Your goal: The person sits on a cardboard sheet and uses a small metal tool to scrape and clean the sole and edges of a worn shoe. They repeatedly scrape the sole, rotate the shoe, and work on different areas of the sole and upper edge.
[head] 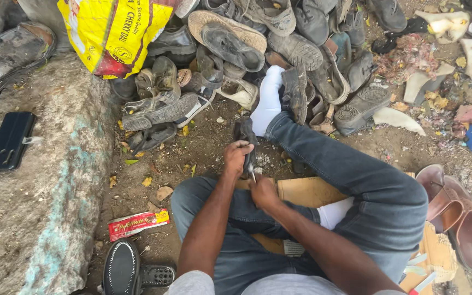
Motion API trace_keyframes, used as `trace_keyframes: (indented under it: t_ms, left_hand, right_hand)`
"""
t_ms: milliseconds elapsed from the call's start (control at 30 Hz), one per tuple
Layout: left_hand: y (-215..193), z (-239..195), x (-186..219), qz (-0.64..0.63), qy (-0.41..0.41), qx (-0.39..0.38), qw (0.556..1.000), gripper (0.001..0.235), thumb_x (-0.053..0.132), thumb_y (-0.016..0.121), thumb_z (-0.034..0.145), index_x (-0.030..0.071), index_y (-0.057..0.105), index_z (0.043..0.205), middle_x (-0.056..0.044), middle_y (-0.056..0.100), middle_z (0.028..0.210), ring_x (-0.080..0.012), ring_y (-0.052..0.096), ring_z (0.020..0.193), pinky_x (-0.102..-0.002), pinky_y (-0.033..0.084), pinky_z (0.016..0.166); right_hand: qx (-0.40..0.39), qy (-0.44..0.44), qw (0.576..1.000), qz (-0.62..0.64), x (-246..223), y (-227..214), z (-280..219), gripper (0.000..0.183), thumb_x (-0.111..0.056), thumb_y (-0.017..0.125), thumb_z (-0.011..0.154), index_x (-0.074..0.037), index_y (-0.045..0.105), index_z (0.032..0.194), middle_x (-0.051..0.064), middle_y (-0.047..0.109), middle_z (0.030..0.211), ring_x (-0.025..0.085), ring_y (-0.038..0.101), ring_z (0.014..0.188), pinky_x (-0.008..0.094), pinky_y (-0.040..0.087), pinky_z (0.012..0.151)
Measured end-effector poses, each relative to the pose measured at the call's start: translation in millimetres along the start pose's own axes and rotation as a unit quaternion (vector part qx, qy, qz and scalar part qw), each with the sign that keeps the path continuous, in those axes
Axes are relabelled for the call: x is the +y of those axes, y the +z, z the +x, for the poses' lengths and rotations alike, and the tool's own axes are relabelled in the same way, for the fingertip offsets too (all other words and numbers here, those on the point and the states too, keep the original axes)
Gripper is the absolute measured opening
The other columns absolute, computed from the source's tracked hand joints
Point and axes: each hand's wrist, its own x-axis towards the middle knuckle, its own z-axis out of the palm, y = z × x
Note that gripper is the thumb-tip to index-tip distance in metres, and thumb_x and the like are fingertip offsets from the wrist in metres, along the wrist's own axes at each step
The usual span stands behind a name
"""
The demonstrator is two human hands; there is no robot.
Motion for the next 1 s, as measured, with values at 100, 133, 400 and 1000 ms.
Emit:
trace_keyframes:
  t_ms: [100,133,400,1000]
  left_hand:
    - [7,9,-12,-0.076,0.004,-0.022,0.997,0.02,0.0,0.079,0.078,-0.004,0.073,0.096,-0.004,0.072,0.087,-0.0138,0.066,0.078,-0.027,0.053,0.074]
    - [10,9,-16,-0.093,-0.009,-0.026,0.995,0.018,0.0,0.078,0.08,-0.004,0.073,0.097,-0.004,0.071,0.086,-0.0141,0.065,0.077,-0.027,0.052,0.073]
    - [6,-8,5,-0.307,-0.046,-0.05,0.949,0.006,0.005,0.07,0.088,0.002,0.069,0.092,-0.006,0.069,0.082,-0.0181,0.065,0.072,-0.032,0.053,0.071]
    - [-9,-1,31,0.219,0.005,0.262,0.94,0.045,0.006,0.084,0.064,-0.009,0.062,0.101,-0.022,0.071,0.091,-0.0362,0.073,0.081,-0.046,0.059,0.073]
  right_hand:
    - [-0.073,0.076,0.99,0.089,-4,-14,-54,0.025,-0.019,0.053,0.1,-0.004,0.058,0.12,0.009,0.059,0.067,0.022,0.053,0.042,0.039,0.043,0.038]
    - [-0.086,0.079,0.99,0.084,-3,-19,-65,0.026,-0.02,0.055,0.101,-0.002,0.057,0.12,0.009,0.057,0.066,0.022,0.053,0.041,0.039,0.042,0.037]
    - [-0.063,0.088,0.992,0.07,-52,-11,-33,0.036,-0.018,0.058,0.098,0.0,0.053,0.129,0.007,0.058,0.059,0.019,0.053,0.037,0.038,0.044,0.036]
    - [0.009,-0.051,0.999,0.005,24,-25,34,0.045,-0.028,0.058,0.101,-0.01,0.058,0.143,0.02,0.068,0.09,0.036,0.066,0.071,0.048,0.053,0.064]
